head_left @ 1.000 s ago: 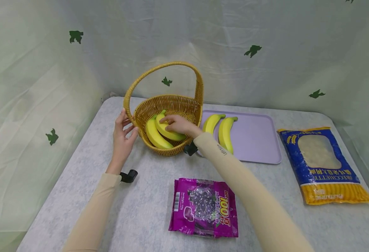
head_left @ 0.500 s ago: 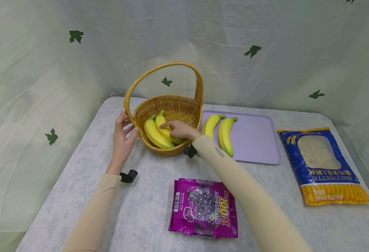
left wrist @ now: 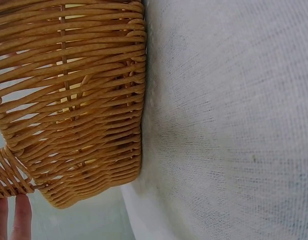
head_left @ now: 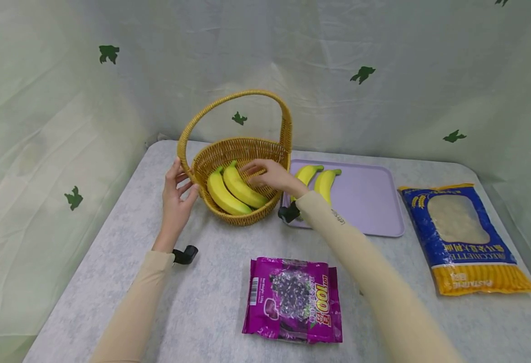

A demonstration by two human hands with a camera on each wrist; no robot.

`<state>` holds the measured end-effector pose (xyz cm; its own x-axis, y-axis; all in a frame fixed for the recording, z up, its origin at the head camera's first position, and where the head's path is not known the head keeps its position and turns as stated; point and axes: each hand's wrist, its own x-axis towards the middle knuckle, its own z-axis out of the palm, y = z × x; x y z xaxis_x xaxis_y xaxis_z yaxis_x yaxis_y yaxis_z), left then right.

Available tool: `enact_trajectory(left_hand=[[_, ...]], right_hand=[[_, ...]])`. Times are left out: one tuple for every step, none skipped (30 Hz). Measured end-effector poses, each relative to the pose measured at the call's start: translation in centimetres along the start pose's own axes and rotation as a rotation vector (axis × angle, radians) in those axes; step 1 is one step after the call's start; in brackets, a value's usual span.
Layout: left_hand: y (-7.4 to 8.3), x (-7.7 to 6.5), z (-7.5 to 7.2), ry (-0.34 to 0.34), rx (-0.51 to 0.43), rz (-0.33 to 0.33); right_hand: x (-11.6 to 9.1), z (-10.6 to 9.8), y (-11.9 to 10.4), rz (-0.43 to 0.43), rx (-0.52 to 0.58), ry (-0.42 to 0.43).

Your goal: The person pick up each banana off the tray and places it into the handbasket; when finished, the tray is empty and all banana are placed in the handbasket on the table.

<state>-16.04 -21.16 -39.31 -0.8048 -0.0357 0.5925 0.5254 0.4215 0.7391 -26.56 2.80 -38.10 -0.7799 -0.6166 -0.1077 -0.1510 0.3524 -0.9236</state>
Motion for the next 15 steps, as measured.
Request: enact_trajectory(left_hand=[[0.0,0.0,0.0,0.0,0.001,-0.001],[0.0,0.0,0.0,0.0,0.001,-0.003],[0.0,0.0,0.0,0.0,0.003,-0.004],[0.0,0.0,0.0,-0.001,0.003,-0.004],[0.0,0.0,0.0,-0.001,0.003,-0.005],[0.0,0.0,0.0,-0.001,0.003,-0.006],[0.0,0.0,0.0,-0.002,0.003,-0.006],[0.0,0.0,0.0,-0.002,0.002,-0.006],[0.0,0.0,0.0,-0.002,0.002,-0.006],[0.0,0.0,0.0,-0.002,0.001,-0.007],[0.0,0.0,0.0,-0.002,0.001,-0.007],[0.0,0.0,0.0,-0.002,0.0,-0.006],[-0.1,0.0,0.0,-0.002,0.0,-0.006],[0.0,0.0,0.0,-0.002,0.001,-0.006],[-0.1,0.0,0.0,-0.003,0.002,-0.006]], right_hand=[[-0.2,-0.4,0.2,-0.012,0.047,0.005],[-0.5,-0.8,0.2,-0.024,0.089,0.01],[-0.8,-1.3,0.3,-0.028,0.132,0.015],[-1.0,-1.8,0.5,-0.033,0.166,0.022],[-1.3,-2.2,0.6,-0.033,0.197,0.028],[-1.6,-2.8,0.8,-0.033,0.217,0.035],[-1.9,-3.2,0.9,-0.029,0.237,0.045],[-2.3,-3.7,1.1,-0.027,0.246,0.055],[-2.6,-4.2,1.4,-0.025,0.25,0.064],[-2.9,-4.7,1.6,-0.024,0.258,0.076],[-3.3,-5.2,1.9,-0.022,0.267,0.085],[-3.6,-5.7,2.3,-0.021,0.269,0.094],[-4.0,-6.2,2.5,-0.018,0.277,0.109],[-4.4,-6.6,2.9,-0.014,0.278,0.118],[-4.7,-7.1,3.3,-0.007,0.282,0.129]])
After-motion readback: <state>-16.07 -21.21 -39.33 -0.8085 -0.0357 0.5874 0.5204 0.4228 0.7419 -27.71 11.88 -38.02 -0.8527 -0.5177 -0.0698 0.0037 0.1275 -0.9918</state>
